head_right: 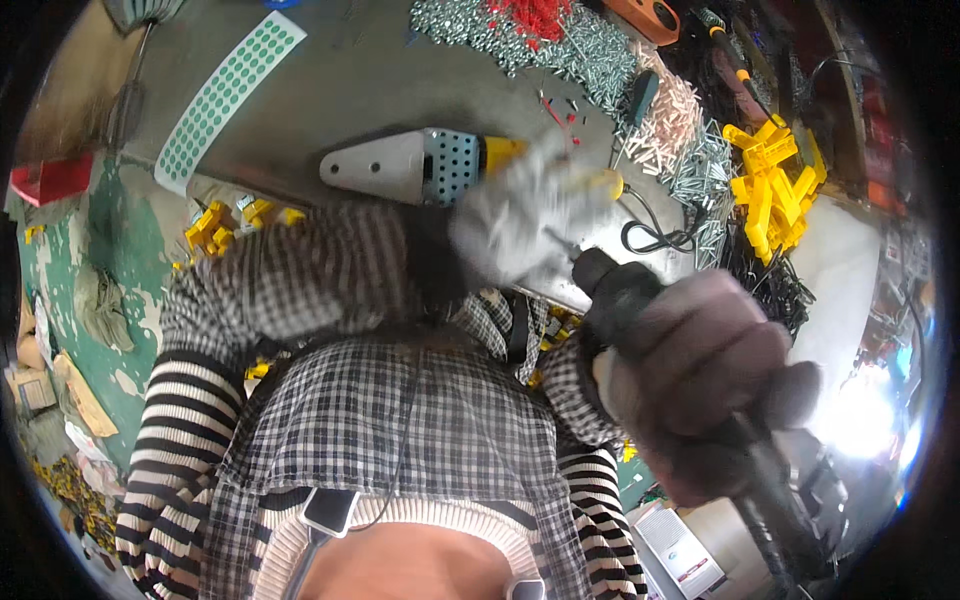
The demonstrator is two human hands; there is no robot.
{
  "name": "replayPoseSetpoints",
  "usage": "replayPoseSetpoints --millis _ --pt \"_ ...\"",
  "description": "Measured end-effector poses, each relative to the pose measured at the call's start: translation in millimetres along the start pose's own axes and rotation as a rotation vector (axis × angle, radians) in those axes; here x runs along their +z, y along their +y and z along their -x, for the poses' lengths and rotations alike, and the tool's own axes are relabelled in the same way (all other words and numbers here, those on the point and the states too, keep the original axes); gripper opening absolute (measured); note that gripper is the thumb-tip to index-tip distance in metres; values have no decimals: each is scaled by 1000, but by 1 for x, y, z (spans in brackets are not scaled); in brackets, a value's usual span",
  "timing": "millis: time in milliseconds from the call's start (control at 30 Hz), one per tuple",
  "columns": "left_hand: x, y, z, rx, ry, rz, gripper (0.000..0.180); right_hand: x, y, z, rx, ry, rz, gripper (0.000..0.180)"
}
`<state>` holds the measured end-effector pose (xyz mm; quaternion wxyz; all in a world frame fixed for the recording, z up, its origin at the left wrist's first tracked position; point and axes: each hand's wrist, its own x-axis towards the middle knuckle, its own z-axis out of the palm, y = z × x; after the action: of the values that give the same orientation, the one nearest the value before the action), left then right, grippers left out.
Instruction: The person assembles small electrical components by soldering electrical wires into a yellow plastic housing using a soldering iron, and also uses a handheld crimping or heating tool.
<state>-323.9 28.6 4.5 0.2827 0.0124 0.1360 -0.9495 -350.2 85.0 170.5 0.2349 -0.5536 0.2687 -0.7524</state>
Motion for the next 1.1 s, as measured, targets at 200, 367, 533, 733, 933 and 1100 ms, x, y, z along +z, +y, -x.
replayPoseSetpoints --millis 200,367,533,733,933,1100 --pt "14 -24 59 445 -31 -2082 28 -27 63 -1 75 -120 155 48" --pt "-68 -53 70 175 176 -1815 30 -23 62 -2 166 -120 156 43" --pt "-53 -41 75 171 -58 -1747 30 -19 68 -2 190 -218 11 30" --pt "-16 -29 79 163 -368 -1671 30 -22 65 26 247 208 306 32" --pt "22 14 65 143 -682 -1626 29 -18 40 -6 318 159 184 60" --pt "61 89 82 960 -213 -2554 58 -95 0 -30 238 338 -187 37"
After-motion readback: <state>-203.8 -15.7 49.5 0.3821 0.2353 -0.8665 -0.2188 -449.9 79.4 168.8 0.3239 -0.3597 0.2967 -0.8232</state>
